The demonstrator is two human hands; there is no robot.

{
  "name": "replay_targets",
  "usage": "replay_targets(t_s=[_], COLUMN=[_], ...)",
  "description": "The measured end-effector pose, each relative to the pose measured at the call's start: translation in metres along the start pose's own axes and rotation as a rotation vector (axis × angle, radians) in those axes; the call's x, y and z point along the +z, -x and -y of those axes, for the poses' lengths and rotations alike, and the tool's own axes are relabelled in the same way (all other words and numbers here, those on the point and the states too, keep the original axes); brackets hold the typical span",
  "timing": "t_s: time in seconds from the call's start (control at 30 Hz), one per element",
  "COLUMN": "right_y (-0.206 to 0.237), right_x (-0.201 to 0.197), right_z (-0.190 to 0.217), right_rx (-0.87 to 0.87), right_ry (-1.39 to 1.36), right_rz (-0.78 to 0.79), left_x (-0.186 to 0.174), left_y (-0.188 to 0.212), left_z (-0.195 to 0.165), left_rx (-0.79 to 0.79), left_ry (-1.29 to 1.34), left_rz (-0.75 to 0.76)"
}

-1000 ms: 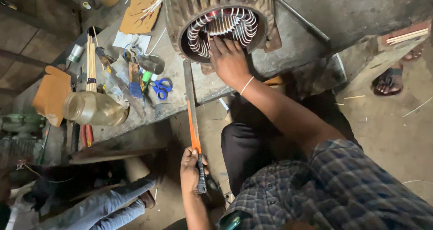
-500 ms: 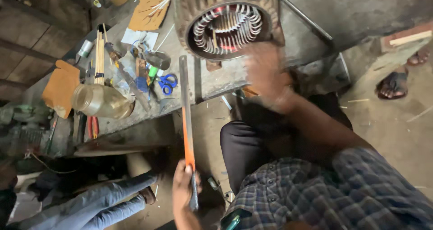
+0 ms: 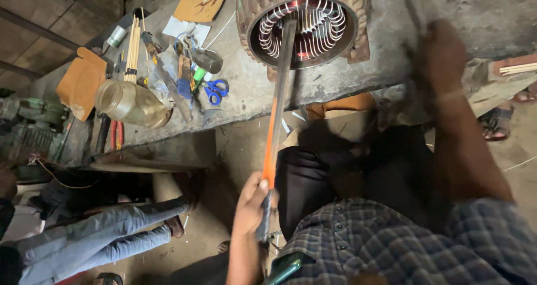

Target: The person works on an electric motor stator mounted on a workshop bench, using a flat file and a metal rod to scrape and clean the slots between the copper windings. They alternate between reaching into the stator with their hand and driving the rod through slots with a hammer-like motion, clearing debris from the slot openings.

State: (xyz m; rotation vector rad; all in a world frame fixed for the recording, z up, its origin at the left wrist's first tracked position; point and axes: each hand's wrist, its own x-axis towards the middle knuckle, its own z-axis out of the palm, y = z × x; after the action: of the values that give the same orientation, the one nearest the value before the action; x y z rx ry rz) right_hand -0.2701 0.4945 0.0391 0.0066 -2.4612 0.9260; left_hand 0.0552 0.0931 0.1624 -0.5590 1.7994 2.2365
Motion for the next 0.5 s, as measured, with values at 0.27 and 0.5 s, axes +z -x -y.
replay_targets(t_s=[0.27,0.5], right_y=[0.128,0.152], right_x=[0.006,0.022], right_z=[0.044,0.086], right_rx=[-0.288,-0.102], right_ry=[-0.568,-0.726], right_rz=[-0.028,0.13], left_x=[0.07,0.08], left_y=[-0.059,-0.072], left_z=[-0.011,-0.003], left_rx=[0.136,0.165], left_ry=[0.081,0.124], left_rz=[0.067,0.065])
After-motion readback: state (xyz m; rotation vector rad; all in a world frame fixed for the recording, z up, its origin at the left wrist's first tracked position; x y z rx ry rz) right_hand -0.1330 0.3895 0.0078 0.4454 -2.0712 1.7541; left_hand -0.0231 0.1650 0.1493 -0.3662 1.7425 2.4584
